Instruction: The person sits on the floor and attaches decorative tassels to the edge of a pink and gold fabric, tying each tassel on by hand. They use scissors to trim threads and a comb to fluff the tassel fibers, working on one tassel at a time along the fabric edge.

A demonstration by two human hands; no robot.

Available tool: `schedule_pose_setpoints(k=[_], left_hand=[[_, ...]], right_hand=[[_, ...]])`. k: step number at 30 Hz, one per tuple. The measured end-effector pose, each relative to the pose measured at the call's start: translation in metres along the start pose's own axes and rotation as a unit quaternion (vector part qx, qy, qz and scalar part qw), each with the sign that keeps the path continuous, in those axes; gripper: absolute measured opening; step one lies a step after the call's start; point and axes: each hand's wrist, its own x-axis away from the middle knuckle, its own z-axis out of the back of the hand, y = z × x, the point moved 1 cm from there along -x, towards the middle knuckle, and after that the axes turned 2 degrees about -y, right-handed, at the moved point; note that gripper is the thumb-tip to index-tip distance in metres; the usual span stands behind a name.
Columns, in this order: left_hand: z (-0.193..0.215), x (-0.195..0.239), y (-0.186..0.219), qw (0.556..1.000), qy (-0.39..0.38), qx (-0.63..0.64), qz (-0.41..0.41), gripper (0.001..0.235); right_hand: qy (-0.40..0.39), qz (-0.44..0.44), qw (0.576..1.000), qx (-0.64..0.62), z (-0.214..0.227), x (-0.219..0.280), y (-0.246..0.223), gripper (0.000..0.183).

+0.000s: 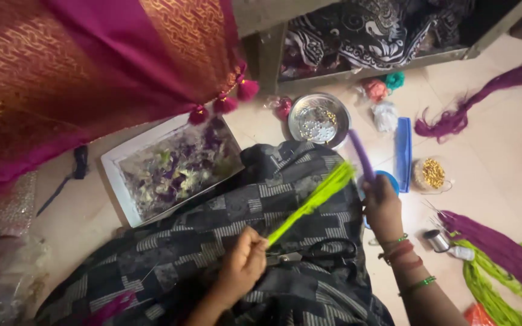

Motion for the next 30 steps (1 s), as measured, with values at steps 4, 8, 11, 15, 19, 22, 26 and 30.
schedule_pose_setpoints(k=[4, 8, 11, 15, 19, 22, 26, 30], left_hand=[[0.019, 0.000, 0.024, 0.997, 0.046, 0.038, 0.051, 0.014], [0.022, 0.005, 0.013, 0.998, 0.033, 0.039, 0.047, 0.012], [0.015, 0.003, 0.019, 0.995, 0.015, 0.088, 0.054, 0.014], [0.013, 0.001, 0.030, 0.997, 0.028, 0.059, 0.035, 0.015], [0.018, 0.006, 0.018, 0.997, 0.007, 0.059, 0.053, 0.017], [0.018, 0.005, 0.021, 0.997, 0.022, 0.049, 0.050, 0.016], [0.017, 0.004, 0.021, 0.995, 0.025, 0.082, 0.045, 0.015], [0.018, 0.003, 0.026, 0.997, 0.020, 0.051, 0.051, 0.015]], right_hand=[[0.064, -0.217, 0.936, -0.270, -0.003, -0.005, 0.042, 0.013], [0.117, -0.005, 0.988, -0.100, 0.008, 0.020, -0.014, 0.013], [-0.030, 0.419, 0.877, 0.234, 0.006, 0.018, -0.014, 0.025], [0.051, 0.009, 0.998, -0.026, 0.001, -0.006, 0.006, 0.016], [-0.096, 0.192, 0.952, 0.220, -0.017, 0.017, 0.014, 0.027], [-0.102, 0.138, 0.953, 0.251, -0.013, 0.002, 0.036, 0.020], [0.066, -0.046, 0.996, 0.028, -0.009, 0.002, 0.048, 0.022], [-0.021, 0.255, 0.957, 0.139, -0.004, 0.017, 0.025, 0.033]])
